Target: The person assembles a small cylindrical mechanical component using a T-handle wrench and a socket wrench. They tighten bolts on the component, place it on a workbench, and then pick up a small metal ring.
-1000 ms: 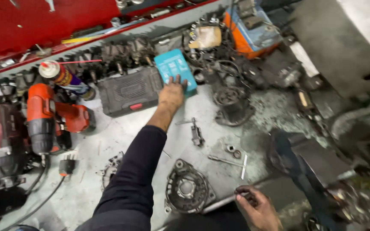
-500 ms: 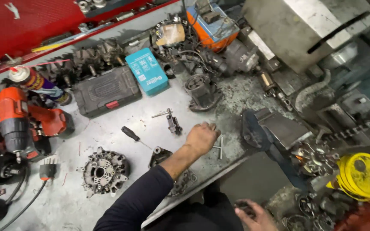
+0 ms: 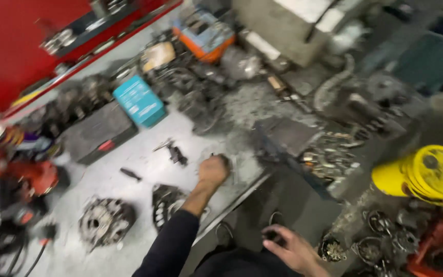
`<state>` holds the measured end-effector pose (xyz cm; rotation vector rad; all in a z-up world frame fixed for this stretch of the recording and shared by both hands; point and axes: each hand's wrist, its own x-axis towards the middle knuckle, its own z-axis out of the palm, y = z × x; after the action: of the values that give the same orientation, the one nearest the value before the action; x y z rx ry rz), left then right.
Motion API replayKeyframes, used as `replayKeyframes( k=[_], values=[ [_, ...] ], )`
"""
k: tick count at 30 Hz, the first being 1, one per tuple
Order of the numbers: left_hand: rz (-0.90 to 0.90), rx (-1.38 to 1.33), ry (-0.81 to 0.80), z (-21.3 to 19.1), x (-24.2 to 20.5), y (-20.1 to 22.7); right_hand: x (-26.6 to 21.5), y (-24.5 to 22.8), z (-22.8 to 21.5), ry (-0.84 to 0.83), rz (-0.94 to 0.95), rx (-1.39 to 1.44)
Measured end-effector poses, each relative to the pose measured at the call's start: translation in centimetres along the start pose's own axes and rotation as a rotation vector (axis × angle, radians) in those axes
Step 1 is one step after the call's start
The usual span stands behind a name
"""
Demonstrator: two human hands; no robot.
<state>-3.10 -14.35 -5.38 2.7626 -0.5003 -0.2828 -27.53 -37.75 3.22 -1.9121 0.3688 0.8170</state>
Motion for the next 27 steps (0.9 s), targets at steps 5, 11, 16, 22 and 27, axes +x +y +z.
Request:
replayKeyframes(
  k=[5, 11, 16, 22, 27],
  values=[
    [-0.236, -0.803, -0.128, -1.8, -3.6, 4.7, -1.7, -4.4, -4.1, 0.214, -0.205, 0.252],
    [-0.036, -1.145, 0.01, 5.4, -12.6, 12.8, -1.6, -2.7, -8.6, 0.213, -0.534, 0.401],
    [-0.156, -1.562, -0.189, 13.5, -16.0, 13.7, -3.3, 0.2, -11.6, 0.252, -0.744, 0.104],
    [-0.12, -2.409, -0.629, 6.8, -19.5, 18.3, -4.8, 0.6, -12.6, 0.131, -0.996, -0.231],
    [-0.039, -2.303, -0.561, 2.2, -21.0, 19.4, -2.6, 5.2, -7.4, -0.166, -1.004, 0.352]
  ],
)
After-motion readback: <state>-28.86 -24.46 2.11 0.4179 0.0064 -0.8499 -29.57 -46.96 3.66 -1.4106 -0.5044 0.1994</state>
